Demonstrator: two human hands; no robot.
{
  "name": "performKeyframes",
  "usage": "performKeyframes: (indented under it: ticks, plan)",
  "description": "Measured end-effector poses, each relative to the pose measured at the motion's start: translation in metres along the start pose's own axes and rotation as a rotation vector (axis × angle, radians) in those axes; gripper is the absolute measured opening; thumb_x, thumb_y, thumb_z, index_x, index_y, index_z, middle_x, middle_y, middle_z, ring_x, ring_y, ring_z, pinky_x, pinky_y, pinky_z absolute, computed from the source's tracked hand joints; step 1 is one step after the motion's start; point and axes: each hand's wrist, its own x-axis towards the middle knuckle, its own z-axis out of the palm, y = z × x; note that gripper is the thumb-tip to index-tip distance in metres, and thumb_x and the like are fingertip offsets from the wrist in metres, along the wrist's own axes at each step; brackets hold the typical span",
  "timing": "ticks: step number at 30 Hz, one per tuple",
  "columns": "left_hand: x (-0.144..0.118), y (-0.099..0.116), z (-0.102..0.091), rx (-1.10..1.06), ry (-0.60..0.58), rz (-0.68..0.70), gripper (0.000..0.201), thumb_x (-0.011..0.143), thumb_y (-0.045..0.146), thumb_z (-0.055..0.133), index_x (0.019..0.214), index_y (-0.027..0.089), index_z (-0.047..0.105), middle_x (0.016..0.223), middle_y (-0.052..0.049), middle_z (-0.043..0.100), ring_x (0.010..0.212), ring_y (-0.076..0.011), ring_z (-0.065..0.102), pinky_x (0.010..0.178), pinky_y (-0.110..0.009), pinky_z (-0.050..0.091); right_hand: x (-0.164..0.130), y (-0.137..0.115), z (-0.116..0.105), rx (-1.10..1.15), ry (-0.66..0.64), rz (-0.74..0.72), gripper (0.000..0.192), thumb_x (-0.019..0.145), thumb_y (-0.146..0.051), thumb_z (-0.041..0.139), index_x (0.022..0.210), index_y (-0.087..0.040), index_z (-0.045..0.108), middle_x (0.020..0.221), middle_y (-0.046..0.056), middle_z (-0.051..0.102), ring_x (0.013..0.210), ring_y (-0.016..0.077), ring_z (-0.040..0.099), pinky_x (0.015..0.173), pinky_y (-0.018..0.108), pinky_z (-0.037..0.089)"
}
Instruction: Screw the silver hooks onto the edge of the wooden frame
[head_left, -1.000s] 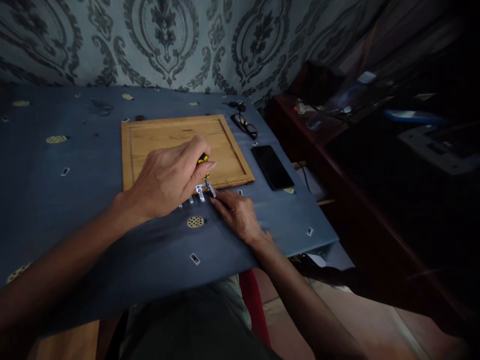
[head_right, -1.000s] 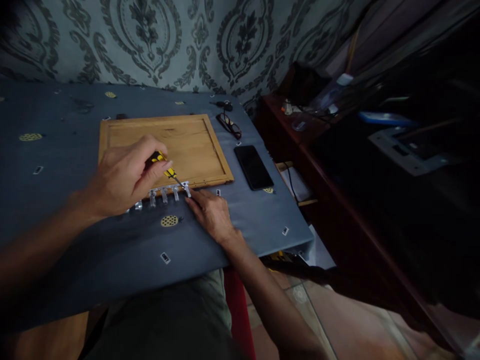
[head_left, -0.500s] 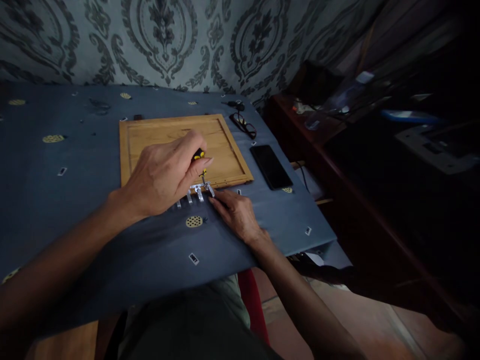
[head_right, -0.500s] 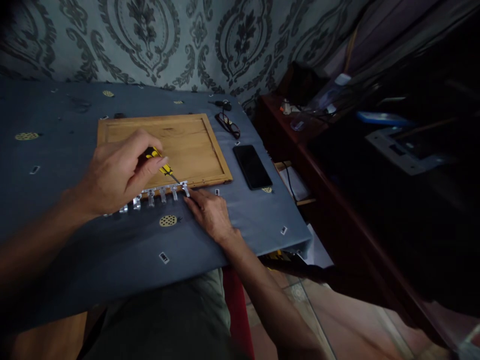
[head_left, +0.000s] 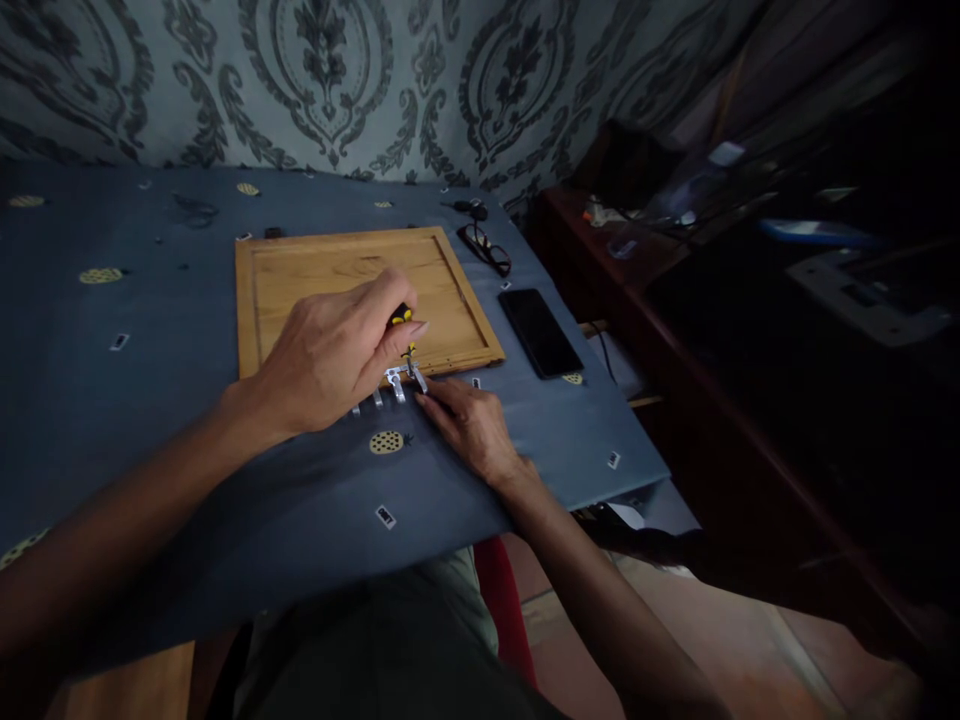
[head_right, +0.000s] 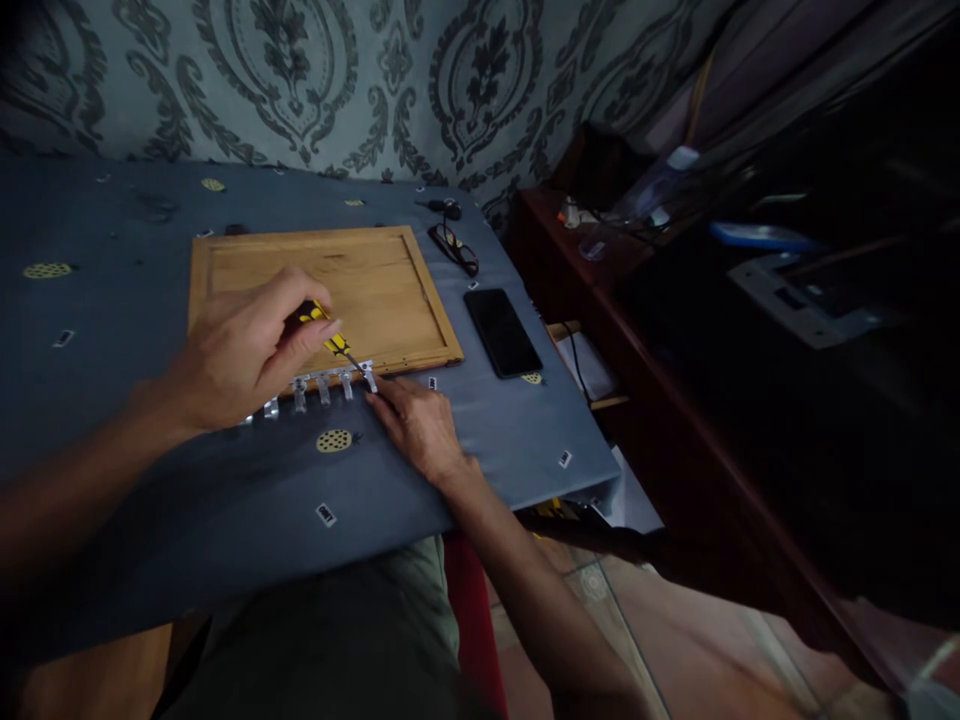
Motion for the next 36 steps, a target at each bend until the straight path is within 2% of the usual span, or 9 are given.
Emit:
performKeyframes:
  ticks: [6,10,15,20,25,29,36]
  plan:
    - [0.001,0.000,-0.002,-0.015,0.011,0.025,0.015,0.104,0.029,0.046,0.100,0.018,0.056,0.078,0.001,0.067,0.059,-0.0110,0.057,0.057,-0.028,0.037,0.000,0.000,-0.001,-0.008,-0.005,0.000,0.031,0.106,-0.035,0.052,0.120,-0.021,0.076,0.093,0.008,0.079,0.086,0.0223,0.075,0.076,0.028,0.053]
    - [0.003,0.000,-0.004,-0.037,-0.023,0.025,0.010,0.103,0.026,0.049,0.101,0.018,0.056,0.083,0.001,0.069,0.064,-0.0100,0.059,0.061,-0.026,0.040,-0.001,0.000,0.000,-0.003,0.002,0.008,0.030,0.105,-0.035,0.052,0.121,-0.023,0.075,0.094,0.008,0.079,0.087,0.0224,0.075,0.077,0.028,0.054]
    - [0.002,-0.002,-0.003,-0.066,-0.036,0.004,0.015,0.104,0.026,0.044,0.107,0.019,0.057,0.090,-0.001,0.070,0.077,-0.0138,0.067,0.066,-0.027,0.045,-0.001,0.000,0.000,0.019,0.002,0.012,0.030,0.105,-0.034,0.052,0.120,-0.022,0.076,0.099,0.009,0.080,0.091,0.0231,0.076,0.081,0.030,0.055]
    - [0.002,-0.002,0.000,-0.072,-0.042,-0.041,0.015,0.103,0.025,0.044,0.111,0.020,0.056,0.099,-0.003,0.070,0.085,-0.0159,0.069,0.069,-0.028,0.047,-0.001,0.000,0.000,0.016,-0.005,0.015,0.031,0.105,-0.033,0.052,0.123,-0.021,0.075,0.101,0.010,0.080,0.093,0.0243,0.076,0.083,0.031,0.056]
    - [0.010,0.002,-0.002,-0.143,-0.072,-0.065,0.010,0.102,0.022,0.047,0.104,0.020,0.057,0.092,-0.002,0.068,0.082,-0.0146,0.065,0.073,-0.027,0.049,-0.001,0.000,0.001,0.012,0.012,0.011,0.029,0.105,-0.034,0.053,0.120,-0.023,0.075,0.102,0.009,0.080,0.092,0.0238,0.076,0.082,0.031,0.056]
    - [0.019,0.007,-0.001,-0.150,-0.080,-0.084,0.007,0.100,0.024,0.054,0.097,0.019,0.056,0.079,0.001,0.063,0.069,-0.0124,0.059,0.064,-0.026,0.043,-0.001,0.000,0.001,0.023,0.015,0.008,0.029,0.105,-0.035,0.053,0.116,-0.023,0.077,0.100,0.009,0.080,0.091,0.0237,0.076,0.082,0.031,0.056]
    - [0.029,0.011,0.009,-0.202,-0.028,-0.162,0.019,0.095,0.026,0.066,0.085,0.021,0.050,0.064,0.006,0.053,0.057,-0.0099,0.048,0.059,-0.027,0.036,-0.001,-0.001,0.000,0.031,0.003,0.011,0.028,0.105,-0.033,0.054,0.115,-0.021,0.076,0.103,0.010,0.080,0.091,0.0233,0.076,0.081,0.030,0.055]
